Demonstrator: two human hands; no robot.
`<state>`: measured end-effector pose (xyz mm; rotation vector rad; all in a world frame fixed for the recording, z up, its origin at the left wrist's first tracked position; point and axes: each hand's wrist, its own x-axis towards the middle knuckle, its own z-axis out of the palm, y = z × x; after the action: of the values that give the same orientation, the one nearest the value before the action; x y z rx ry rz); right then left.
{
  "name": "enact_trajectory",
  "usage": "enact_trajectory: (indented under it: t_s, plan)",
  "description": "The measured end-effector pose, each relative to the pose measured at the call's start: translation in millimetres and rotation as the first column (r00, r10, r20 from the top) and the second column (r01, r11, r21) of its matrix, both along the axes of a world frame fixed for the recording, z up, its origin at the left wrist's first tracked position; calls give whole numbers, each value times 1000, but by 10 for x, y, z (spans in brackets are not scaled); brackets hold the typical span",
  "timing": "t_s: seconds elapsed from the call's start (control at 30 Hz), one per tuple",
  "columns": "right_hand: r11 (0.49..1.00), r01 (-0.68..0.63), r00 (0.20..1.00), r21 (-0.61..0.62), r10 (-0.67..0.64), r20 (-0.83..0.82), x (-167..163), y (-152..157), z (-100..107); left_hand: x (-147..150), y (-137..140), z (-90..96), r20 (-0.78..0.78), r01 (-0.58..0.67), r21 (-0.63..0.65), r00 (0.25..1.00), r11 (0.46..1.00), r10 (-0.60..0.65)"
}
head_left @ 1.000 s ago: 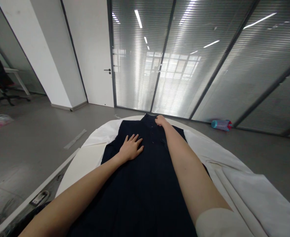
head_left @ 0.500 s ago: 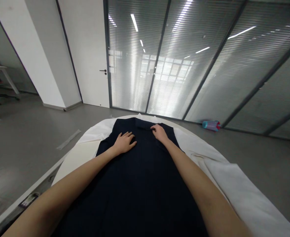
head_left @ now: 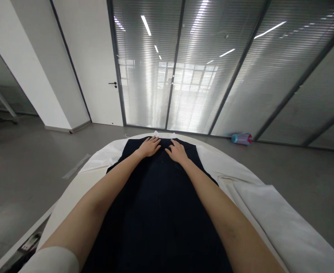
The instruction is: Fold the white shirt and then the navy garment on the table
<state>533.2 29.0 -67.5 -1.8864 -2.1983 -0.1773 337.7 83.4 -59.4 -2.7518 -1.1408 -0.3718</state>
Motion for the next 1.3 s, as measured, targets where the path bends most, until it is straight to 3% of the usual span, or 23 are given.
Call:
enact_trajectory:
  t_s: [0.1, 0.23, 0.3, 0.53, 0.67, 0.83, 1.03, 1.2, 1.3]
  plan:
    - [999, 0, 1000, -42, -1, -21, -15, 94, -4, 20, 157, -164, -59, -13, -120, 998, 993, 6]
    - [953, 14, 997, -302, -35, -62, -5, 227, -35, 57, 261, -289, -28, -72, -264, 997, 962, 67]
    - [934, 32, 995, -355, -62, -74, -1, 269, -55, 73, 293, -284, -15, -87, -302, 996, 949, 86]
    - [936, 84, 993, -343, -107, -48, -35, 243, -26, 96, 258, -207, -9, -93, -254, 996, 963, 94]
    - [960, 76, 997, -270, -71, 28, 27, 72, 134, 31, 9, -171, -35, -73, -206, 997, 976, 67]
    - [986, -84, 984, -146, 105, 145, 151, -436, 440, -223, -763, -4, 40, 52, -51, 998, 997, -50]
    - [926, -345, 902, -154, 373, 218, 42, -1555, 760, -583, -2133, 254, 107, 281, -147, 958, 948, -267]
    - [853, -461, 850, -243, 504, 154, -46, -2683, 770, -835, -3275, 373, 100, 436, -211, 900, 875, -424]
    - [884, -421, 884, -202, 450, 127, -21, -3325, 656, -1046, -3791, 420, 91, 473, -238, 880, 848, -465]
